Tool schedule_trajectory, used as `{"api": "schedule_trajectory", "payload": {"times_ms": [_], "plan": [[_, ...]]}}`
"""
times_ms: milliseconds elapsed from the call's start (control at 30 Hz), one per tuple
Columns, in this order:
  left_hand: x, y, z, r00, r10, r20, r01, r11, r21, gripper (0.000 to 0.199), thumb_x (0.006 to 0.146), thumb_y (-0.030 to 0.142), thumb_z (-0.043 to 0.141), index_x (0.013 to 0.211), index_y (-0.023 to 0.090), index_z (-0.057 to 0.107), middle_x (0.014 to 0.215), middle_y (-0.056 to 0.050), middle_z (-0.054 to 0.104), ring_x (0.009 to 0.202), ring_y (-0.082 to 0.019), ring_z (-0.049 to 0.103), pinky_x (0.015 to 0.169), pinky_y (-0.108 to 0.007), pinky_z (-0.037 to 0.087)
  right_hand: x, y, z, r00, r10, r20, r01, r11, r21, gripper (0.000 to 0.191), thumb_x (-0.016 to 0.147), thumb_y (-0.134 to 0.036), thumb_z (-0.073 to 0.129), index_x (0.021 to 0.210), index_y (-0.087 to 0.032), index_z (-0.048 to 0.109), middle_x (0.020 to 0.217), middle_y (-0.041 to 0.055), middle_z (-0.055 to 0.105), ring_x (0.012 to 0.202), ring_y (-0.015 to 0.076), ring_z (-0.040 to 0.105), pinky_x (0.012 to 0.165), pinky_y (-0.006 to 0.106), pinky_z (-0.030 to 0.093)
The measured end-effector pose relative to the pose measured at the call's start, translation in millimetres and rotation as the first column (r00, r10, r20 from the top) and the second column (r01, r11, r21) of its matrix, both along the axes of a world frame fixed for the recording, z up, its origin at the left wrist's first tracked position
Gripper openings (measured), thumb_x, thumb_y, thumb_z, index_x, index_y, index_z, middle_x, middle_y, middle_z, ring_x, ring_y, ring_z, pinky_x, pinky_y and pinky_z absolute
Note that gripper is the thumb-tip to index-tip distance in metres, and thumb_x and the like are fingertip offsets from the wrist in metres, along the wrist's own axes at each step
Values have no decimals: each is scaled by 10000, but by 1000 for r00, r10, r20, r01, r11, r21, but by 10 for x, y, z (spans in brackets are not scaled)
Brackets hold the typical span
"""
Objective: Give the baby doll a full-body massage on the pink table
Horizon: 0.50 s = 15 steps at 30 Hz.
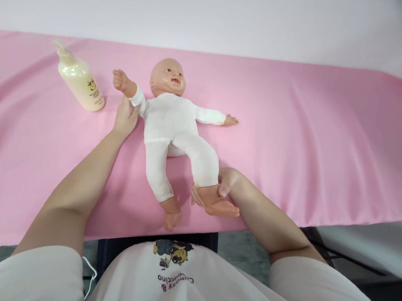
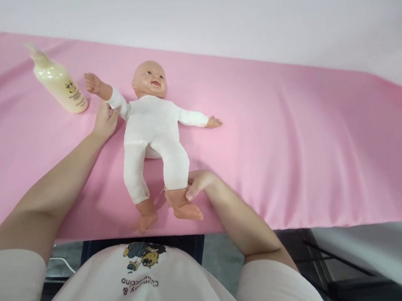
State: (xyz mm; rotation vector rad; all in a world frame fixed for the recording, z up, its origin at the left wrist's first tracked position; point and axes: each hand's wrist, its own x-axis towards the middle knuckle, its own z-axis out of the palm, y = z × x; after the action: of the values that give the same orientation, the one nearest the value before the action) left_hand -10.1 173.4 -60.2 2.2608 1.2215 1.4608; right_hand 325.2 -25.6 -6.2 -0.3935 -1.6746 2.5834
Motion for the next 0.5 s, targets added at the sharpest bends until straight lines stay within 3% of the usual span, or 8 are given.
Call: {"api": "schedule_trajectory", "payload": {"times_ms": [67,100,200,300,400,500], "plan": [[15,-33,43,999,-22,-49,23,999,22,674,1030,765,275,1279,222,586,1211,-177,698,1171,-310,678,1018,-560,558,-25,9,15,981,139,-133,-138,990,23,560,723,-659,857,916,-150,727,853,100,735,853,248,715,1008,485,560],[24,-51,63,997,-34,-73,36,999,27,703,1027,771,271,1328,212,574,1269,-192,688,1224,-325,660,1050,-571,541,-32,5,18,970,152,-187,-148,988,34,539,759,-660,822,928,-156,729,852,89,724,841,233,702,997,471,559],[57,-121,126,987,-69,-142,73,997,23,762,1027,780,230,1429,216,549,1394,-167,660,1338,-332,598,1134,-579,480,-41,-36,1,975,-80,-207,78,997,-17,539,760,-684,785,875,-163,712,794,60,675,787,207,666,905,412,567],[97,-218,206,963,-115,-244,128,991,36,709,1062,707,218,1461,238,569,1422,-132,653,1346,-322,574,1152,-584,439,-59,-68,-50,939,-337,-71,330,939,-93,566,756,-699,778,889,-156,689,776,48,664,730,186,644,794,362,574],[128,-301,278,927,-154,-342,180,983,44,524,1076,529,383,1474,264,597,1433,-155,635,1355,-335,546,1160,-591,410,-100,-48,-111,885,-464,27,464,878,-116,553,825,-692,739,940,-157,661,721,30,656,657,181,617,724,366,593],[139,-331,304,914,-158,-375,190,981,49,459,1055,371,442,1470,281,617,1441,-162,623,1364,-336,524,1172,-589,391,-125,-12,-151,850,-524,55,527,840,-130,494,906,-662,686,910,-171,643,645,1,607,627,178,591,740,381,606]]}}
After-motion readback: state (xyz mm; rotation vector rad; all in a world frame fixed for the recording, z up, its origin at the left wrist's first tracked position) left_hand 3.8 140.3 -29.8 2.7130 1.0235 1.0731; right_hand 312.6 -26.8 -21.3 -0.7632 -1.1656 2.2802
